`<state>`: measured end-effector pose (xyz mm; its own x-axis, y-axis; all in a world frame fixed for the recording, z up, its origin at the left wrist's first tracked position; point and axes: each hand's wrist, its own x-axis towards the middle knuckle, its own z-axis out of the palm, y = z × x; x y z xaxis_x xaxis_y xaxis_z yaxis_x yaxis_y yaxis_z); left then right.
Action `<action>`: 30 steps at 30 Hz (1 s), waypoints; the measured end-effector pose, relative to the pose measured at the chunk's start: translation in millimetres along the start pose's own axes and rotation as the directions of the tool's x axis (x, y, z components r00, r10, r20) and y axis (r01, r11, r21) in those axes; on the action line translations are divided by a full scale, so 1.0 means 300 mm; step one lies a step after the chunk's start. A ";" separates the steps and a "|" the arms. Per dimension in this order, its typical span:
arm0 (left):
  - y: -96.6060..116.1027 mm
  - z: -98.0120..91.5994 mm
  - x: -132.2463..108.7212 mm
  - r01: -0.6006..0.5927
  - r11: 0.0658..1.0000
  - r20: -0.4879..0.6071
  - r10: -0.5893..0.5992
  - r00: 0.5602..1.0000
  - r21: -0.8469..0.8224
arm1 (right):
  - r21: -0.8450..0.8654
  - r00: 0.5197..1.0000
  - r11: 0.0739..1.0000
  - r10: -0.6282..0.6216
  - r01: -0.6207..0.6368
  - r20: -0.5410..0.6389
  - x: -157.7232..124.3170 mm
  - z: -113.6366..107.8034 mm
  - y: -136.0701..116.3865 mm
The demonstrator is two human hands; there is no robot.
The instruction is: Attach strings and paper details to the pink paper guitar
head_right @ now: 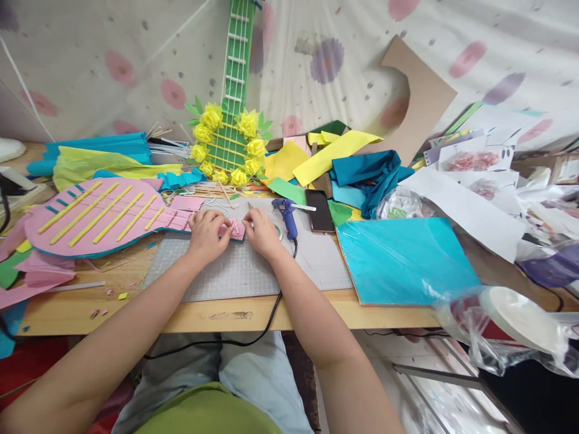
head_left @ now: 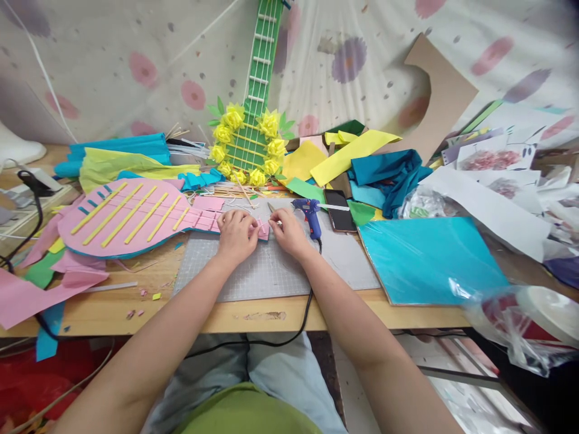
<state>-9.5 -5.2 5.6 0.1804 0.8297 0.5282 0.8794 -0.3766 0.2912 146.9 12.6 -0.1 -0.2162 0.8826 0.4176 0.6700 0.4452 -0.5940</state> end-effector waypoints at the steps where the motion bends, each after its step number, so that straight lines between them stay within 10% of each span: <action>1: -0.002 0.000 0.000 -0.004 1.000 0.000 0.004 1.000 -0.006 | -0.005 0.999 1.000 0.025 -0.025 0.022 0.000 -0.001 -0.003; 21: -0.004 0.005 0.008 -0.032 0.999 -0.056 0.032 0.998 0.006 | -0.230 0.976 0.973 0.026 0.025 0.218 -0.002 -0.050 -0.045; 30: -0.021 0.000 0.010 -0.032 0.995 -0.032 0.029 0.999 -0.097 | 0.074 0.977 0.994 0.061 -0.078 0.205 -0.002 -0.041 -0.017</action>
<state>-14.3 -0.3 5.4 0.1913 0.8048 0.5619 0.8265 -0.4408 0.3500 152.2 7.9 11.1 -0.3158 0.9204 0.2304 0.6303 0.3850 -0.6742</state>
